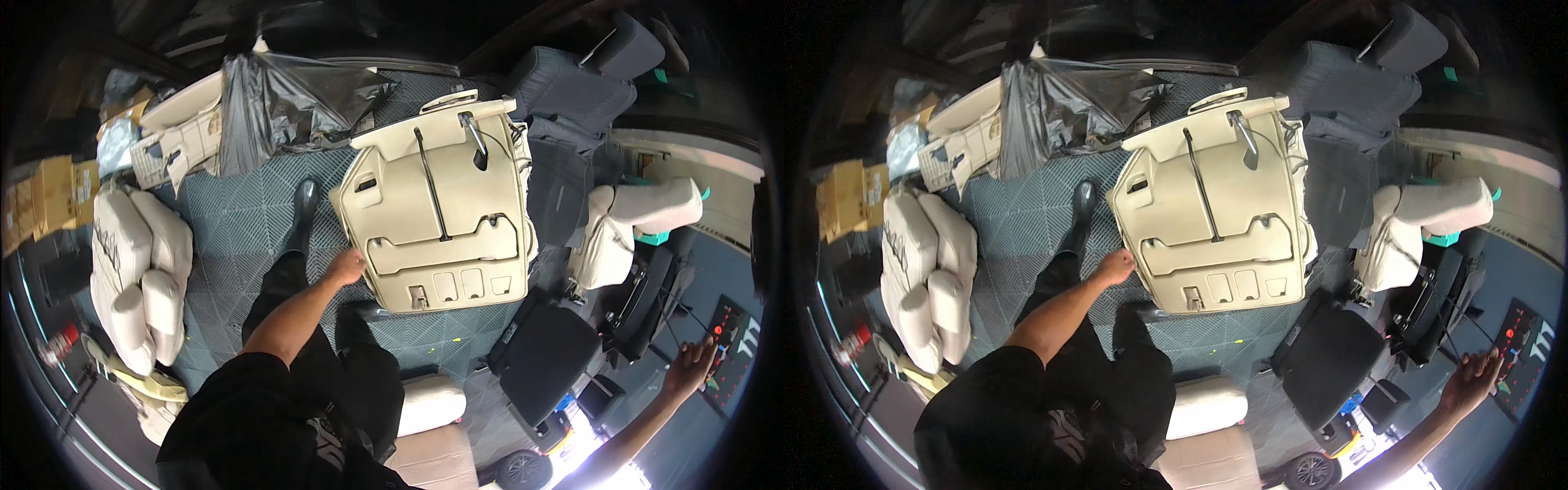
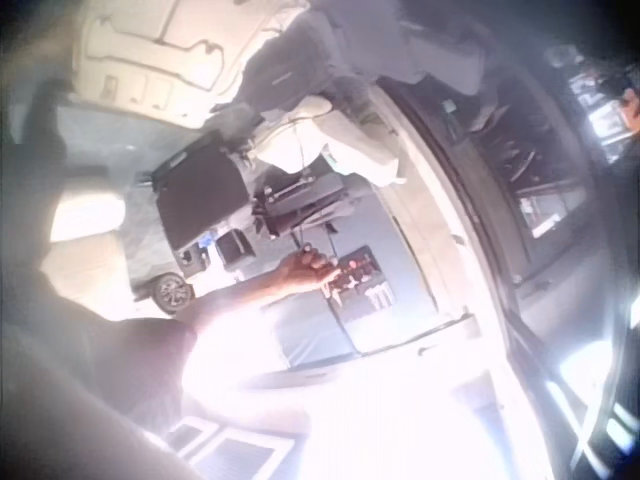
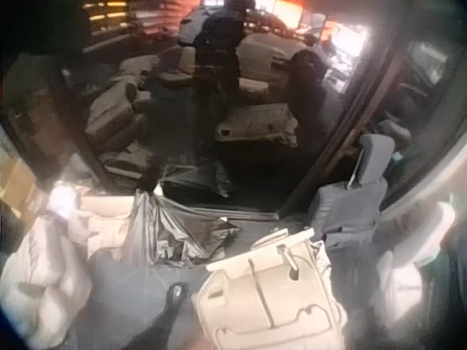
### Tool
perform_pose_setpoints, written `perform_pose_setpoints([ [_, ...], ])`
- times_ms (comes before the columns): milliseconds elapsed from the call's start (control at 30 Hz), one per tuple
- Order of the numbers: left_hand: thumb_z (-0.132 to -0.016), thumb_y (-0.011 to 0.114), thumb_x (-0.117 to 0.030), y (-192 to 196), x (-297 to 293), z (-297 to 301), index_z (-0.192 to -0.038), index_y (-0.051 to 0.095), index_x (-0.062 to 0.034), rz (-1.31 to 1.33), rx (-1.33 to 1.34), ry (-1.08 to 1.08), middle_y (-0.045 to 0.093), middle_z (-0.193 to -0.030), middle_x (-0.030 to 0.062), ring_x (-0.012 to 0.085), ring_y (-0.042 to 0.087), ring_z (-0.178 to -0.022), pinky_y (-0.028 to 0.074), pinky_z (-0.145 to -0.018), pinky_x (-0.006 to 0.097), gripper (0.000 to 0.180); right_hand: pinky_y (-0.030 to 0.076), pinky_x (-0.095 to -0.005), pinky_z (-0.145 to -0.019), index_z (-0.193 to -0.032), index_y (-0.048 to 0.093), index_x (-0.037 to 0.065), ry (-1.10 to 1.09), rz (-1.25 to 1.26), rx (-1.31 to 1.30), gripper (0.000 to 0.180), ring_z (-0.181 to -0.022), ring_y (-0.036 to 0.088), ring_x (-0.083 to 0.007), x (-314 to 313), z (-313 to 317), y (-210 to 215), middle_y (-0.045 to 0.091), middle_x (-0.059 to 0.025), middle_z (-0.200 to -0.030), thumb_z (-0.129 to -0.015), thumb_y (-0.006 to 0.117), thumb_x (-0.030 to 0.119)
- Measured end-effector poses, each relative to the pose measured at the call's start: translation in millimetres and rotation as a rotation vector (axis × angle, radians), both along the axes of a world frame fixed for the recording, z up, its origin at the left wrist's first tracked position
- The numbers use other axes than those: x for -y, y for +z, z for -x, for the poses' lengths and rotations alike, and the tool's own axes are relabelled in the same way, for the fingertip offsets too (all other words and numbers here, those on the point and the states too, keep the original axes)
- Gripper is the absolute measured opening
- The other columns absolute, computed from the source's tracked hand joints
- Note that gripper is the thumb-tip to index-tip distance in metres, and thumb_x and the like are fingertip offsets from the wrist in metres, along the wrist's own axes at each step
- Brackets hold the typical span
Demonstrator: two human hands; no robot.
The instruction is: The person works on a beige car seat frame placed on a patterned floor mat. They attach a seatbelt buckle mechanism to the frame, thread a black cable through the seat structure, and manipulate various components of the seat assembly.
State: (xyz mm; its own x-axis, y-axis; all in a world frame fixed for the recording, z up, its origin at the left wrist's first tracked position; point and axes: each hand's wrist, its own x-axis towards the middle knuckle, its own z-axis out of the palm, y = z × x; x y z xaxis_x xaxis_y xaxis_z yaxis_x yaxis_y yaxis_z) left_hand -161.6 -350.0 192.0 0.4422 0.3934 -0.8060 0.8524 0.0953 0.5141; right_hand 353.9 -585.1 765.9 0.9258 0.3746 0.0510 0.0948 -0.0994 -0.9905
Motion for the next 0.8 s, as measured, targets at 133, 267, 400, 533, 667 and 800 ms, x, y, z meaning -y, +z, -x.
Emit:
perform_pose_setpoints([
  [133,-0.087,0.062,-0.031,-6,-19,-8,-0.127,0.052,-0.0044,0.072,-0.087,-0.183,0.061,-0.122,0.0231,0.0378,0.061,-0.11,0.05,-0.093,0.047,0.049,0.042,-0.0271,-0.062,-0.113,0.061,0.01,-0.353,0.192,-0.044,0.025,-0.069,0.05,-0.0091,-60,-10,-57,0.058,0.0032,-0.087,-0.103,0.05,0.031],
  [267,-0.088,0.062,-0.028,6,-73,-34,-0.13,0.048,-0.0022,-0.218,0.009,-0.185,0.059,-0.124,0.0242,0.0378,0.06,-0.112,0.049,-0.095,0.048,0.052,0.047,-0.031,-0.074,-0.116,0.061,0.008,0.065,0.259,-0.19,0.026,-0.075,0.054,-0.0125,-66,-104,-74,0.063,0.0001,-0.095,-0.103,0.047,0.026],
  [400,-0.09,0.062,-0.026,-9,-147,-73,-0.126,0.051,-0.0003,-0.178,0.176,-0.095,0.063,-0.118,0.0227,0.0342,0.063,-0.108,0.049,-0.095,0.044,0.046,0.046,-0.0343,-0.092,-0.122,0.059,0.004,0.084,0.873,0.648,0.031,-0.095,0.059,-0.0203,-155,-140,-91,0.063,-0.0058,-0.11,-0.102,0.044,0.021],
  [533,-0.093,0.062,-0.026,-8,-200,-117,-0.124,0.055,-0.0004,0.105,0.215,0.131,0.065,-0.116,0.0192,0.0292,0.064,-0.109,0.051,-0.093,0.038,0.041,0.045,-0.0345,-0.099,-0.126,0.058,0.002,0.11,0.364,-0.067,0.033,-0.108,0.061,-0.0237,-302,-89,-218,0.064,-0.0119,-0.118,-0.098,0.047,0.015],
  [667,-0.097,0.057,-0.025,7,-210,-181,-0.116,0.061,-0.0018,0.198,0.403,0.229,0.068,-0.112,0.0146,0.0254,0.066,-0.102,0.053,-0.09,0.035,0.03,0.049,-0.0305,-0.084,-0.116,0.066,0.0,0.279,0.565,-0.057,0.031,-0.093,0.063,-0.0177,-347,5,-386,0.067,-0.0085,-0.102,-0.095,0.058,0.021],
  [800,-0.098,0.055,-0.023,37,-212,-230,-0.113,0.064,-0.0015,0.274,0.513,0.224,0.068,-0.112,0.0165,0.0267,0.067,-0.103,0.053,-0.093,0.037,0.028,0.05,-0.0277,-0.068,-0.106,0.072,-0.001,0.272,0.845,0.093,0.031,-0.073,0.065,-0.0132,-354,62,-495,0.071,-0.0096,-0.08,-0.089,0.069,0.024],
])
